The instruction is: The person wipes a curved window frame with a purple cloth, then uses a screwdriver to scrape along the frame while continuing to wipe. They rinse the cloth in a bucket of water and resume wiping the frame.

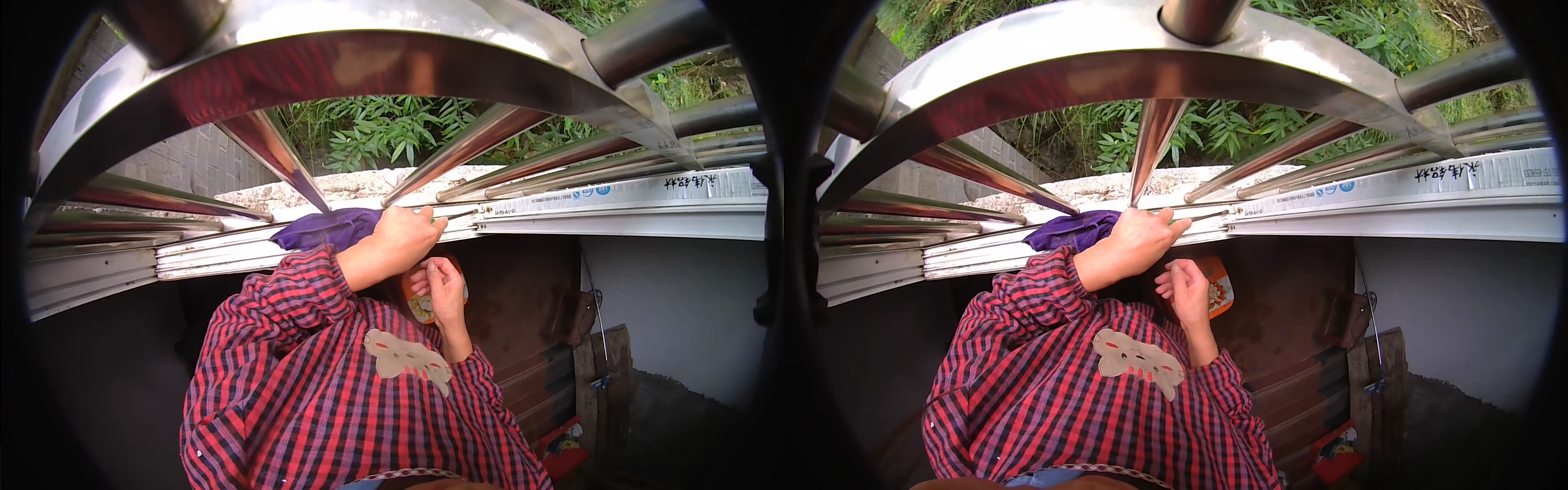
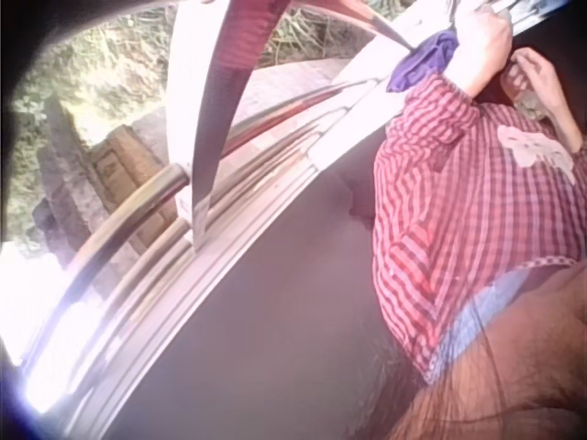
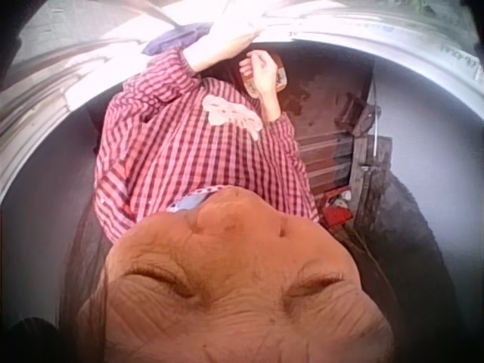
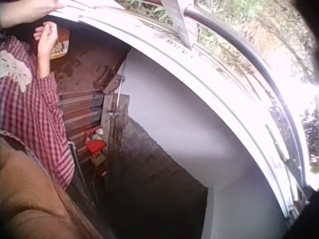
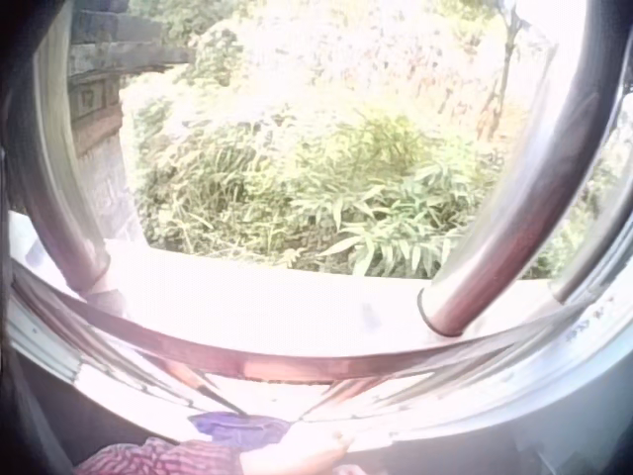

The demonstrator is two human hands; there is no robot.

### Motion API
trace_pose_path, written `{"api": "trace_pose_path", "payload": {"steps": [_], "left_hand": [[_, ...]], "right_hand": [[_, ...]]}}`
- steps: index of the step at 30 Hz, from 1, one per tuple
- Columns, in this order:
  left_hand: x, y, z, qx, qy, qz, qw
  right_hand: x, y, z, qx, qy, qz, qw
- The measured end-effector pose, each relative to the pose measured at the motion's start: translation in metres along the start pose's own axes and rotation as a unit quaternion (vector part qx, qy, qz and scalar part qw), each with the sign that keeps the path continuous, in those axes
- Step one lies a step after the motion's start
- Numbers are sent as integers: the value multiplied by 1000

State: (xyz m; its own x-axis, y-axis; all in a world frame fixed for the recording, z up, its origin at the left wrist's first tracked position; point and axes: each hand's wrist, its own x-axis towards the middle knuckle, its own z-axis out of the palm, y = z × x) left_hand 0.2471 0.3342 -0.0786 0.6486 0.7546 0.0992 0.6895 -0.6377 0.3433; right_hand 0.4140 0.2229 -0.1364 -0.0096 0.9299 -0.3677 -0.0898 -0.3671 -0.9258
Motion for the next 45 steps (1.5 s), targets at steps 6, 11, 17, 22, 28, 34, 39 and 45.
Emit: {"api": "trace_pose_path", "payload": {"steps": [6,11,17,22,28,34,39,45], "left_hand": [[14,5,7,6,10,-3,1000],[20,8,0,9,-23,-9,1000],[10,12,-3,10,-42,-19,999],[19,16,8,0,-31,-14,999],[-2,16,-17,75,-80,-75,991],[-139,-4,-122,8,-76,-146,986],[-167,7,-119,-351,18,-272,896],[-184,34,-99,-489,41,-354,796]], "right_hand": [[3,-5,-6,-3,16,9,1000],[8,-10,-9,-2,15,-8,1000],[10,-12,-8,10,16,-14,1000],[9,-9,-7,13,25,-7,1000],[10,-14,-3,-4,-6,-11,1000],[-1,-26,-3,25,-37,-31,999],[12,-38,5,20,-105,-42,993],[27,-46,29,-38,-143,-90,985]]}}
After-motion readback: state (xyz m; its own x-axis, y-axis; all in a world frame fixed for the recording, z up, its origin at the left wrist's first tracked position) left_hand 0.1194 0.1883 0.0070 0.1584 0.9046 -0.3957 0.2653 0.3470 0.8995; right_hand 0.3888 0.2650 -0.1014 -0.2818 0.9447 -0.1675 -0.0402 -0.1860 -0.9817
